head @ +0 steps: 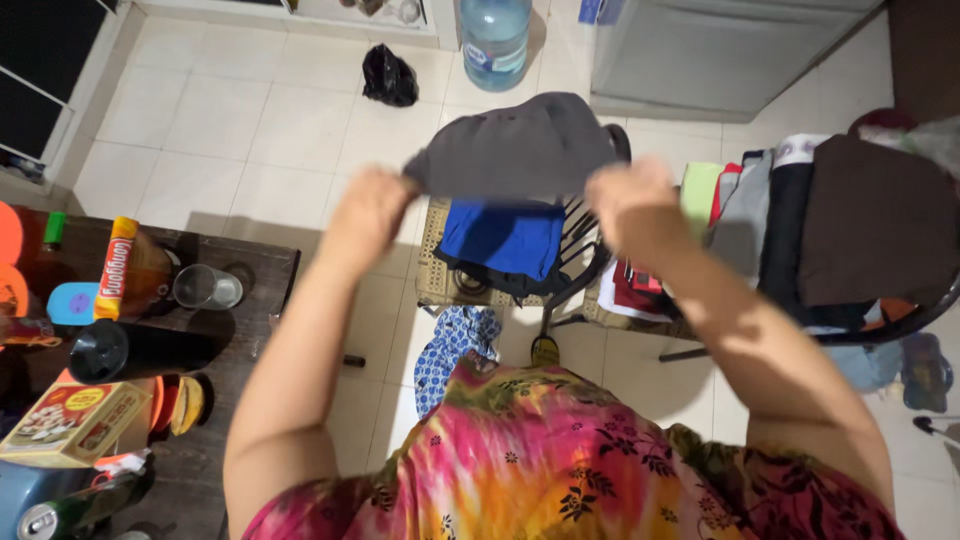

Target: The person folds several pieces of clothing one by one, including a black garment, a purple shirt, a blue item, a dark grey piece, and a blue-and-white patterned cloth. Each item is smoothed, folded, and placed on a growing stack on a chair.

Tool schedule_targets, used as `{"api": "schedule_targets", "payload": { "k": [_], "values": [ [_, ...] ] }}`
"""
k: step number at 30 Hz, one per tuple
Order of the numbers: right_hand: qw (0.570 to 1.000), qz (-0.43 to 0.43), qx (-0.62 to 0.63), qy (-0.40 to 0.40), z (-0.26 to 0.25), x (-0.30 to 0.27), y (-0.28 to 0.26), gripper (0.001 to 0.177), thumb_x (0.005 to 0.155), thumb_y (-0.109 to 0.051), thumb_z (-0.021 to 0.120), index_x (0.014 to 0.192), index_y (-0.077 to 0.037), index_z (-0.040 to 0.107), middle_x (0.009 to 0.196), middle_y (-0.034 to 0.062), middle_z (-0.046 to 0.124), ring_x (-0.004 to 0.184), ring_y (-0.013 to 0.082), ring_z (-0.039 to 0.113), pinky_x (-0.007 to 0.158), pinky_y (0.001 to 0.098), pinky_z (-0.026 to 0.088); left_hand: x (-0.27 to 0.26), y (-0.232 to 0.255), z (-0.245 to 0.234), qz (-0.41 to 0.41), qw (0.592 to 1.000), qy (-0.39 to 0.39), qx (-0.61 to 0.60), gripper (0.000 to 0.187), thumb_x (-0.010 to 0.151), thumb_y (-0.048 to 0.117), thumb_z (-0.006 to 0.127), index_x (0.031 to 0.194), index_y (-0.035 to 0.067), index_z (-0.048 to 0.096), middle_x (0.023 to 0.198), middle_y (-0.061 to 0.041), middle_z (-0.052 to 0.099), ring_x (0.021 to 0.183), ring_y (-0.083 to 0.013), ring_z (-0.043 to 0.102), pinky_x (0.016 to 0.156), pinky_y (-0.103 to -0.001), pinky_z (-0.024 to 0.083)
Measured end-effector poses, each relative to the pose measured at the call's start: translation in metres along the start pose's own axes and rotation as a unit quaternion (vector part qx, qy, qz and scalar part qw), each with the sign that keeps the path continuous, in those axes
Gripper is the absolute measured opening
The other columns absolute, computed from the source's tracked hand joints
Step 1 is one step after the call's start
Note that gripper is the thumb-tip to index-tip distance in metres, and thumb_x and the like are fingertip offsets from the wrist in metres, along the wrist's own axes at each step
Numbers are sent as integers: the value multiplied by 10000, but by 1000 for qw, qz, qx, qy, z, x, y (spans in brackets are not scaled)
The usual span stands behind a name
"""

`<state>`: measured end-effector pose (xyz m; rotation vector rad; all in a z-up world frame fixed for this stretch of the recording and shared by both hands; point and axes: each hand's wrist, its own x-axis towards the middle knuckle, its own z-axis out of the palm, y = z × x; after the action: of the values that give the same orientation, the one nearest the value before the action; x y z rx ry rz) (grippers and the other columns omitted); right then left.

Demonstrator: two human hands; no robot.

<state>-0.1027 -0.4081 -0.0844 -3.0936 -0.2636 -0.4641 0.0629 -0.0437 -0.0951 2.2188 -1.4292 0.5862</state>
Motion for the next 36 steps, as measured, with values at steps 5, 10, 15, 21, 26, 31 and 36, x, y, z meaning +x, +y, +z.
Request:
{"api": "schedule_targets", "payload": {
  "k": [5,10,15,21,26,31,36],
  "values": [
    [993,-30,79,-76,93,-96,-71,85,714,-79,617,779,-80,671,800,87,701,866,252,697,1015,453,446,-134,41,94,-47,974,-209,73,231,876,88,585,1070,130,702,1049,-63,708,1024,-220,638,985,-417,432],
    [987,-13,98,-124,174,-133,-96,45,805,-109,642,781,-80,666,757,89,702,817,259,693,981,431,461,-202,56,162,-82,935,-338,74,245,912,120,536,1093,143,700,1058,-43,712,1073,-205,640,967,-406,402],
    [989,40,40,-139,209,-123,-89,55,803,-73,612,813,-89,663,803,96,697,796,261,688,851,379,489,-199,41,187,-181,937,-298,26,324,892,46,539,1170,109,692,1077,-105,709,1015,-274,674,931,-418,471],
    [992,105,-45,-48,225,-57,-73,78,843,-81,590,832,-76,667,790,94,682,771,260,682,882,384,486,-143,9,194,-332,920,-193,-73,338,887,5,555,1180,103,690,1163,-180,681,965,-408,676,857,-502,547],
    [964,239,-82,-85,264,10,-47,137,934,-96,550,948,-68,683,951,140,704,959,316,672,1047,455,445,-89,-30,210,-384,907,-112,-133,202,975,91,580,1135,103,702,1170,-184,677,1008,-432,667,877,-512,540],
    [929,343,-137,-32,325,37,-33,420,938,-142,485,1328,-20,580,1322,241,584,1288,392,494,1130,506,315,-88,-62,282,-375,910,46,-172,445,882,43,637,1319,-11,576,1290,-346,559,1043,-520,584,834,-519,525],
    [951,258,14,-171,355,-13,-81,444,971,-118,482,1405,-29,504,1486,257,480,1447,401,386,1224,508,252,-171,-24,359,-675,721,-8,-155,502,893,222,792,1246,-46,557,1220,-268,642,1127,-398,637,992,-460,511]
  ]
}}
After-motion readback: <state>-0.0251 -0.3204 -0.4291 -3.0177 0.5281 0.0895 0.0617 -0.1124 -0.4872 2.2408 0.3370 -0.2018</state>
